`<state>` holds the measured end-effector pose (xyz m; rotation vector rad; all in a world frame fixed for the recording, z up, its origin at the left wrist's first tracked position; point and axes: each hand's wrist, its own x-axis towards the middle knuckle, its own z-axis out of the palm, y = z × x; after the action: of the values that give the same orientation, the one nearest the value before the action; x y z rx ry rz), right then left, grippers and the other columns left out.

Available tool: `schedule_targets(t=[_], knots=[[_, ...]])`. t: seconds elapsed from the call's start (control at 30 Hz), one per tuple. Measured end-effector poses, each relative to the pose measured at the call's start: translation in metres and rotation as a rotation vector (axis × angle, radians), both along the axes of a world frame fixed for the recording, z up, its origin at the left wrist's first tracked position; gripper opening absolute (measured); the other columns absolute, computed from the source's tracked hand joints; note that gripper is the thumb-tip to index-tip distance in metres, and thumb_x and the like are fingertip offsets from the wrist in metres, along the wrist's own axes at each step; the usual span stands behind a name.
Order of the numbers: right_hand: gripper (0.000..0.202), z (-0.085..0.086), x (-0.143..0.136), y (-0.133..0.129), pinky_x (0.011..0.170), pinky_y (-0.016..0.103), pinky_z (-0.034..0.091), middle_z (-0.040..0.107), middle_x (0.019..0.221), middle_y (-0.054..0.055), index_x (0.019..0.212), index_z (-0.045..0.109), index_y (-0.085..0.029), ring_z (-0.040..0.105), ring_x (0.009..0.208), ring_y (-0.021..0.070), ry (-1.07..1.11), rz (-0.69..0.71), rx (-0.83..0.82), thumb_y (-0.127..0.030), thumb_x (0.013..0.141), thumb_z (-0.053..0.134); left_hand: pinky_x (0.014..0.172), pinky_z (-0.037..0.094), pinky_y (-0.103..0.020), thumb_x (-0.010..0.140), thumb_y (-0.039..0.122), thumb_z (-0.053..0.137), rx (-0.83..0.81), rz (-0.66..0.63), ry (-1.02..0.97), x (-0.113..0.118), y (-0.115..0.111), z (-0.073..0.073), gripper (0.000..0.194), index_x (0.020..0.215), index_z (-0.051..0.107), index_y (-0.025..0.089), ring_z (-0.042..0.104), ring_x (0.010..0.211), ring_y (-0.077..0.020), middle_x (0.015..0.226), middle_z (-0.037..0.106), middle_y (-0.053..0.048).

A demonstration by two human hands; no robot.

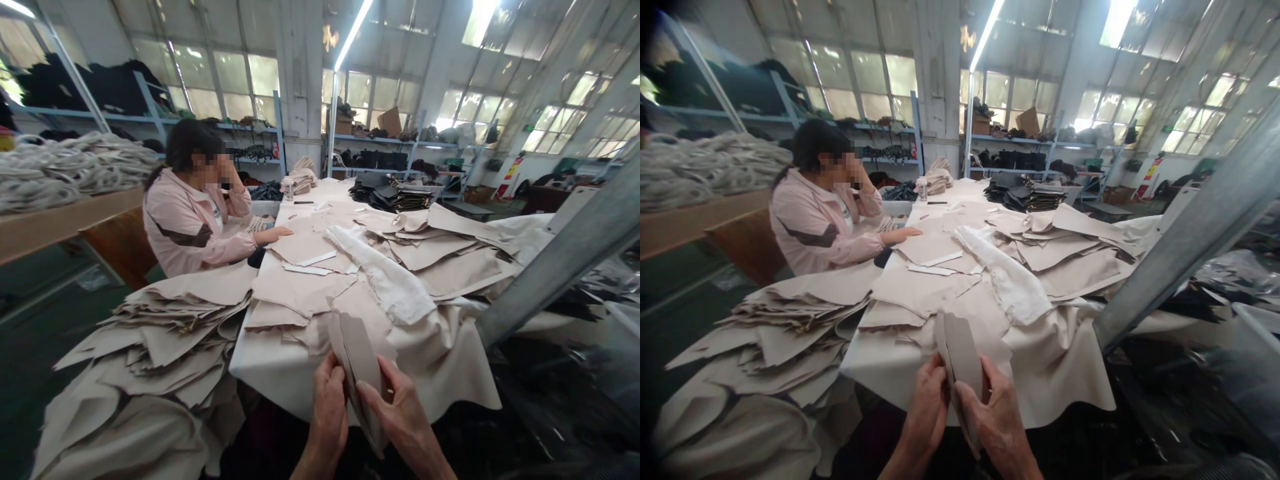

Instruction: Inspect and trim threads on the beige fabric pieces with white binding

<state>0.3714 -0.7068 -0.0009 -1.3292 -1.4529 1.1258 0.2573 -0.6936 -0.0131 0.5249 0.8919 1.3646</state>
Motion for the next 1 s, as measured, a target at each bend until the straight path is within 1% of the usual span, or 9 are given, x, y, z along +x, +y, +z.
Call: schedule_targets(t=[0.1,0.2,0.37,0.47,0.53,0.67,0.77,0.9,1.0], knots=[[0.028,0.007,0.006,-0.006,0.067,0.028,0.047,0.062,0.079,0.005,0.093,0.061,-0.011,0.058,0.077,0.0208,0.048,0.029,-0.047,-0.036,0.079,0.060,0.067,0.045,-0.020,0.077,0.024,0.051,0.021,0.004,0.088,0.008,-0.008,-0.002,0.022,0.095,0.059,0.015,0.060,0.079,-0.0149,0.087,0.065,-0.004],[0.027,0.007,0.012,-0.007,0.071,0.029,0.047,0.063,0.082,0.004,0.097,0.061,-0.012,0.058,0.078,0.0193,0.307,0.094,-0.119,-0.035,0.082,0.058,0.075,0.047,-0.023,0.080,0.035,0.058,0.112,-0.042,0.219,0.006,-0.009,0.002,0.029,0.102,0.057,0.015,0.060,0.088,-0.0185,0.097,0.065,-0.007],[0.028,-0.011,0.012,-0.009,0.061,0.025,0.045,0.065,0.079,0.002,0.098,0.058,-0.016,0.058,0.064,0.0148,0.626,-0.002,-0.271,-0.037,0.080,0.061,0.082,0.047,-0.028,0.076,0.034,0.066,0.129,-0.107,0.328,0.003,-0.005,-0.003,0.040,0.108,0.055,0.014,0.060,0.093,-0.0216,0.102,0.064,-0.009],[0.035,-0.018,0.010,-0.010,0.056,0.024,0.044,0.065,0.079,0.003,0.103,0.053,-0.017,0.058,0.065,0.0161,0.490,-0.199,-0.224,-0.045,0.082,0.054,0.067,0.047,-0.026,0.076,0.039,0.064,-0.001,-0.109,0.222,0.002,-0.006,-0.013,0.037,0.099,0.060,0.010,0.061,0.078,-0.0202,0.087,0.066,-0.008],[0.044,-0.017,0.009,-0.012,0.066,0.026,0.048,0.065,0.094,0.006,0.110,0.049,-0.017,0.060,0.081,0.0203,0.262,-0.261,-0.085,-0.049,0.080,0.052,0.064,0.046,-0.025,0.074,0.039,0.067,-0.027,-0.088,0.198,0.001,-0.008,-0.017,0.037,0.095,0.061,0.010,0.060,0.074,-0.0192,0.081,0.066,-0.007],[0.076,-0.017,0.009,-0.015,0.084,0.035,0.047,0.060,0.116,0.013,0.133,0.034,-0.015,0.058,0.099,0.0278,-0.219,-0.064,0.019,-0.038,0.068,0.065,0.062,0.045,-0.023,0.072,0.038,0.069,0.031,-0.020,0.209,-0.003,-0.009,-0.018,0.033,0.089,0.063,0.010,0.056,0.068,-0.0155,0.077,0.064,-0.005],[0.062,-0.020,0.017,-0.011,0.080,0.038,0.047,0.062,0.108,0.015,0.124,0.044,-0.012,0.060,0.093,0.0293,-0.380,-0.076,0.036,-0.030,0.066,0.058,0.069,0.045,-0.022,0.072,0.029,0.069,0.080,0.068,0.100,-0.006,-0.008,-0.017,0.028,0.095,0.063,0.013,0.058,0.076,-0.0149,0.084,0.065,-0.004],[0.036,-0.019,0.038,-0.002,0.085,0.039,0.044,0.063,0.099,0.011,0.097,0.060,-0.016,0.057,0.095,0.0280,-0.258,-0.291,0.132,-0.025,0.065,0.045,0.071,0.046,-0.021,0.069,0.026,0.069,0.022,-0.002,-0.002,-0.013,-0.008,-0.014,0.034,0.101,0.064,0.017,0.059,0.092,-0.0180,0.104,0.064,-0.006],[0.035,-0.019,0.048,0.000,0.084,0.036,0.045,0.064,0.105,0.010,0.099,0.063,-0.017,0.056,0.099,0.0268,0.103,-0.157,-0.016,-0.033,0.071,0.050,0.074,0.048,-0.023,0.059,0.024,0.075,-0.141,-0.155,-0.033,-0.021,-0.011,-0.012,0.038,0.095,0.069,0.016,0.058,0.099,-0.0221,0.111,0.063,-0.007]])
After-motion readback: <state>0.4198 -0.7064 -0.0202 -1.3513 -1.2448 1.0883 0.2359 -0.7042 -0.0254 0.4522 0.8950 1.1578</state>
